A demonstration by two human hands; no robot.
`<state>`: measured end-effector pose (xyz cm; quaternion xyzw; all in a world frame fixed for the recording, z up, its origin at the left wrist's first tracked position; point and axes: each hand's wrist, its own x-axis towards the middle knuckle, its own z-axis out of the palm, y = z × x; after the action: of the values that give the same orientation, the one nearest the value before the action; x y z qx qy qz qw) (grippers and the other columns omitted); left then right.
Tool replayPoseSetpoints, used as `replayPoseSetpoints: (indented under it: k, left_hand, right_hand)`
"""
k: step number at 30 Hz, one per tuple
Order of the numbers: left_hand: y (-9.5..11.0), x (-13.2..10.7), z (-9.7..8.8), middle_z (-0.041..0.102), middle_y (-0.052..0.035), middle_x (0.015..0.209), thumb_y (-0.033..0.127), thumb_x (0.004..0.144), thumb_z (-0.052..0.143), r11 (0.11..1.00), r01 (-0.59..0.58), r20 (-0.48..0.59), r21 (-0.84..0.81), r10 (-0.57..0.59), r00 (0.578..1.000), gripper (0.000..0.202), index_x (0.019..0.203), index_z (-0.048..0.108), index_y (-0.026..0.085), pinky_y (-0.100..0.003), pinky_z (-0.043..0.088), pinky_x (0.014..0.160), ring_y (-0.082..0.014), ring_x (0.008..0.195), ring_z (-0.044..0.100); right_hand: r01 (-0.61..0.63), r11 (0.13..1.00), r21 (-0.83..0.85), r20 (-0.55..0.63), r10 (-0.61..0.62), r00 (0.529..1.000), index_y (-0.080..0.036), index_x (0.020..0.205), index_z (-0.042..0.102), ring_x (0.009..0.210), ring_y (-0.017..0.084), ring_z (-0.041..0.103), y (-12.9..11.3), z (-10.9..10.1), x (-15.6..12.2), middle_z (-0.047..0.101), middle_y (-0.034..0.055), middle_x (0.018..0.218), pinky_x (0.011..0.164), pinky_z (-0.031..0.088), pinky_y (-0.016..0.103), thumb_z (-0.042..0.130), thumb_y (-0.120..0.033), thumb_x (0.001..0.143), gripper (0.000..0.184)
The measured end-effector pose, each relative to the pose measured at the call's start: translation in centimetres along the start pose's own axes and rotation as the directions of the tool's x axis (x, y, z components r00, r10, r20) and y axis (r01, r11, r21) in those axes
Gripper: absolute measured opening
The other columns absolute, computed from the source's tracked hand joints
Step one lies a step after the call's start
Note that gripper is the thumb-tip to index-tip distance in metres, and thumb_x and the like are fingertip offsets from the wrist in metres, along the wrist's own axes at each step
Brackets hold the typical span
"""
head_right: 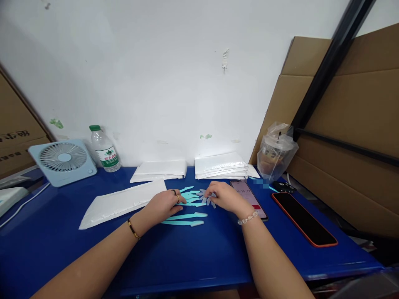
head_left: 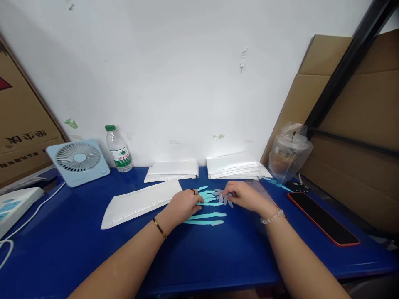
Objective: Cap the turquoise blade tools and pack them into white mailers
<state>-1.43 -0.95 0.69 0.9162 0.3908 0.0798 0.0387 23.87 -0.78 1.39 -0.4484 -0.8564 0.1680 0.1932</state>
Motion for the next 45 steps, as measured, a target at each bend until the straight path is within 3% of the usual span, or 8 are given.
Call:
replayPoseSetpoints:
  k: [4, 12, 19, 26, 32, 38, 41, 45]
  left_hand:
    - [-0.3, 0.5, 0.3, 0.063, -0.0045, 0.097, 0.031, 0.084, 0.054, 0.997, 0.007, -0.003, 0.077, -0.007, 1.000, 0.024, 0.105, 0.065, 0.026, -0.027, 0.044, 0.070, -0.0193, 0.087, 0.059]
    - [0.1, 0.8, 0.1, 0.065, -0.0039, 0.082, 0.028, 0.089, 0.046, 0.980, -0.045, 0.004, 0.196, 0.045, 0.999, 0.019, 0.089, 0.064, 0.022, -0.029, 0.043, 0.065, -0.0200, 0.079, 0.060]
    - [0.0, 0.7, 0.0, 0.063, -0.0032, 0.086, 0.026, 0.088, 0.046, 0.975, -0.047, 0.008, 0.218, 0.047, 0.999, 0.016, 0.094, 0.061, 0.023, -0.027, 0.041, 0.063, -0.0177, 0.074, 0.059]
    - [-0.2, 0.9, 0.4, 0.063, -0.0036, 0.084, 0.029, 0.086, 0.051, 0.985, -0.026, -0.031, 0.169, 0.032, 0.999, 0.016, 0.083, 0.065, 0.022, -0.027, 0.041, 0.066, -0.0181, 0.078, 0.058]
    - [-0.8, 0.4, -0.3, 0.064, -0.0038, 0.068, 0.025, 0.085, 0.047, 0.984, 0.002, -0.005, 0.180, -0.001, 1.000, 0.023, 0.070, 0.063, 0.018, -0.026, 0.038, 0.059, -0.0164, 0.064, 0.057]
    - [-1.8, 0.0, -0.2, 0.064, -0.0034, 0.069, 0.025, 0.085, 0.046, 0.987, -0.025, -0.020, 0.157, 0.029, 0.999, 0.023, 0.071, 0.064, 0.019, -0.025, 0.038, 0.059, -0.0160, 0.065, 0.058]
    - [-1.9, 0.0, -0.1, 0.065, -0.0032, 0.069, 0.026, 0.085, 0.046, 0.988, -0.039, -0.020, 0.147, 0.043, 0.999, 0.022, 0.072, 0.063, 0.020, -0.026, 0.039, 0.060, -0.0166, 0.066, 0.059]
    - [-2.0, 0.0, -0.1, 0.065, -0.0032, 0.069, 0.025, 0.085, 0.045, 0.990, -0.049, -0.015, 0.131, 0.051, 0.999, 0.023, 0.072, 0.063, 0.019, -0.025, 0.038, 0.060, -0.0158, 0.065, 0.058]
  right_hand:
    - [0.047, 0.997, -0.063, 0.053, -0.044, 0.998, -0.021, 0.091, 0.069, 0.076, 0.014, 0.058, 0.2, 0.4, 0.3, 0.061, 0.0042, 0.096, 0.067, 0.044, 0.023, 0.057, -0.010, 0.076, 0.023]
    - [0.032, 0.994, -0.104, 0.023, -0.030, 0.999, -0.018, 0.080, 0.063, 0.075, 0.015, 0.056, -0.4, 0.6, 0.6, 0.062, 0.0038, 0.081, 0.067, 0.041, 0.024, 0.050, -0.017, 0.083, 0.014]
    - [-0.130, 0.981, 0.143, -0.106, 0.145, 0.984, -0.020, 0.090, 0.057, 0.060, 0.012, 0.053, -0.3, 0.1, 0.1, 0.058, -0.0006, 0.070, 0.055, 0.040, 0.022, 0.048, -0.026, 0.085, 0.012]
    - [-0.196, 0.899, 0.391, 0.132, 0.156, 0.979, -0.017, 0.086, 0.060, 0.056, 0.013, 0.062, -0.2, 0.2, -0.1, 0.064, 0.0019, 0.070, 0.056, 0.049, 0.024, 0.059, -0.031, 0.077, 0.017]
    - [-0.259, 0.919, 0.298, 0.317, 0.160, 0.935, -0.014, 0.074, 0.067, 0.054, 0.015, 0.064, -0.2, 0.4, -0.2, 0.065, 0.0035, 0.062, 0.051, 0.049, 0.022, 0.064, -0.037, 0.073, 0.023]
    - [-0.226, 0.943, 0.243, 0.270, 0.159, 0.950, -0.016, 0.080, 0.068, 0.055, 0.015, 0.063, -0.1, 0.7, -0.1, 0.067, 0.0034, 0.069, 0.050, 0.047, 0.021, 0.070, -0.032, 0.066, 0.022]
    - [-0.179, 0.964, 0.199, 0.250, 0.127, 0.960, -0.015, 0.074, 0.068, 0.054, 0.014, 0.062, 0.0, 0.7, -0.2, 0.066, 0.0033, 0.065, 0.051, 0.046, 0.022, 0.063, -0.026, 0.071, 0.012]
    - [-0.123, 0.988, 0.093, 0.163, 0.106, 0.981, -0.016, 0.069, 0.068, 0.051, 0.013, 0.057, 0.0, 0.7, 0.0, 0.064, 0.0015, 0.058, 0.050, 0.042, 0.022, 0.054, -0.018, 0.074, 0.015]
